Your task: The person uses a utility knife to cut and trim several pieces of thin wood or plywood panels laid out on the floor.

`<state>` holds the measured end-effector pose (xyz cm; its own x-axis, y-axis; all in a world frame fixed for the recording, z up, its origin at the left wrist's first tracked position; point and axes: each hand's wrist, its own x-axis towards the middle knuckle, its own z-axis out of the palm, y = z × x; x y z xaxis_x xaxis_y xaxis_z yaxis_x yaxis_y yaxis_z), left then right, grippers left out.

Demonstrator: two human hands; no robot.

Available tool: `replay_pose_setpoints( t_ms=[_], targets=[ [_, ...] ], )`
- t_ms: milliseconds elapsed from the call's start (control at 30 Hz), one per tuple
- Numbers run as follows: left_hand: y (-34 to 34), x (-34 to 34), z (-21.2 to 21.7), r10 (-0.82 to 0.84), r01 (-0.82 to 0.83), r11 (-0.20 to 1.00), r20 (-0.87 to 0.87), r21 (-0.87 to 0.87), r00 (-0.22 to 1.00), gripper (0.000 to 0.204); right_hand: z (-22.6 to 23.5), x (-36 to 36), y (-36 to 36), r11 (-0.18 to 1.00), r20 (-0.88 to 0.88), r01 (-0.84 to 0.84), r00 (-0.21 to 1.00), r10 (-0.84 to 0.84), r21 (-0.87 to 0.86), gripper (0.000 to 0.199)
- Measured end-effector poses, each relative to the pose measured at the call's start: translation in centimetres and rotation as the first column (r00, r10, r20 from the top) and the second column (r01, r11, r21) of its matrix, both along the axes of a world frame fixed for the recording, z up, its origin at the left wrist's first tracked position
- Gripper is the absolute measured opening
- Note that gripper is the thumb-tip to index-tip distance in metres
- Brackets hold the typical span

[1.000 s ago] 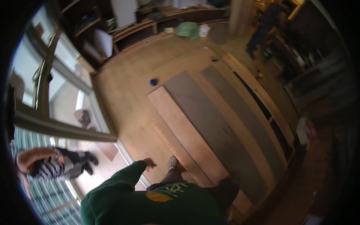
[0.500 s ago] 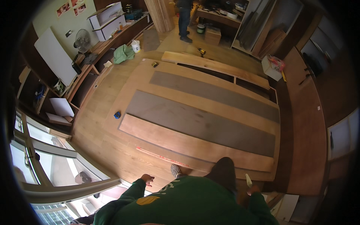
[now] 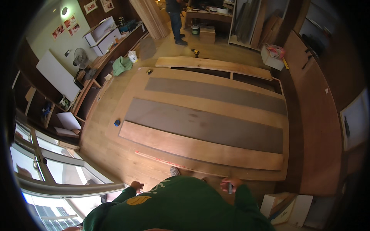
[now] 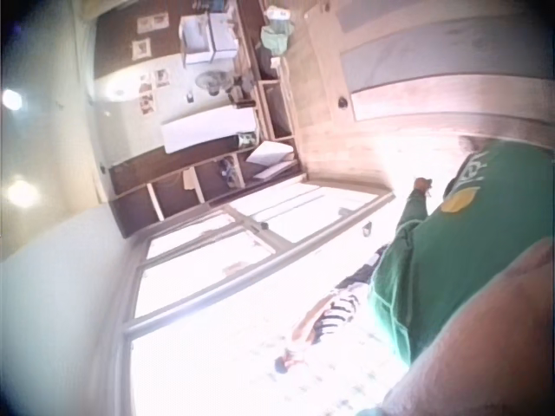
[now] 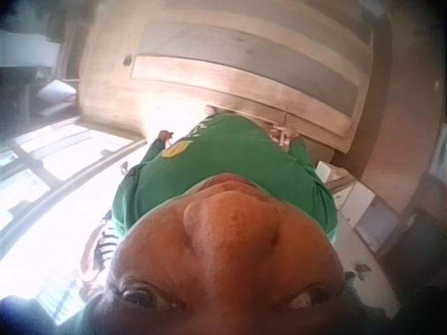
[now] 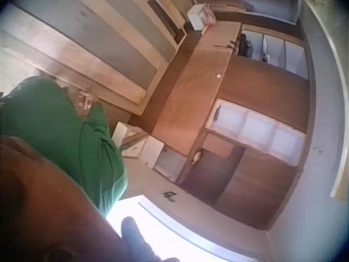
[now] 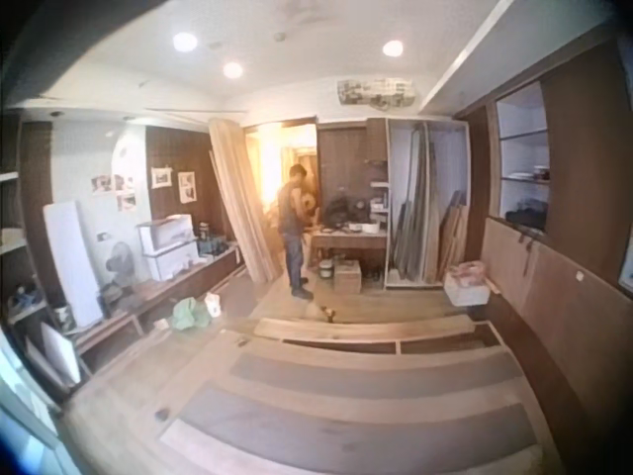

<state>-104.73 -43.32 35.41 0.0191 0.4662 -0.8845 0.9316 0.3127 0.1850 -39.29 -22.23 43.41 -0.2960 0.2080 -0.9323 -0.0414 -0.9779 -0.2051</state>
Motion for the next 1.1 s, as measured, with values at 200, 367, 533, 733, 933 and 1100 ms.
replay_pose_setpoints(
  t_ms=[200, 367, 533, 733, 933, 1100],
  targets=[
    [-0.2, 7.4, 1.8, 0.147, -0.147, 0.989, 0.032, -0.01, 0.989, 0.024, -11.8, 14.7, -11.0, 0.625, 0.555, -0.78, 0.517, 0.652, -0.008, 0.031],
    [-0.4, 11.6, 2.6, 0.079, -0.08, 0.996, 0.028, 0.033, 0.996, 0.035, -11.6, 19.2, -13.5, 0.549, 0.565, -0.836, 0.454, 0.689, 0.003, 0.03],
    [-1.0, 10.2, 4.0, -0.501, 0.514, 0.843, -0.112, 0.159, 0.858, 0.036, -12.1, 19.9, -11.7, 0.561, 0.525, -0.822, 0.524, 0.671, 0.102, 0.028],
    [3.9, 14.1, 9.6, 0.473, -0.486, 0.874, -0.21, -0.015, 0.856, 0.032, -12.8, 18.2, -10.8, 0.622, 0.626, -0.778, 0.442, 0.642, -0.088, 0.038],
    [1.5, 12.3, 7.1, -0.179, 0.237, 0.953, -0.279, 0.189, 0.943, 0.024, -20.4, 19.2, -11.5, -0.123, 0.504, -0.981, -0.032, 0.863, 0.148, 0.062],
    [-5.0, 12.0, 7.3, -0.235, 0.273, 0.959, -0.326, 0.075, 0.916, 0.022, -18.2, 16.4, -11.8, -0.274, 0.7, -0.949, -0.091, 0.709, 0.154, 0.022]
  ],
)
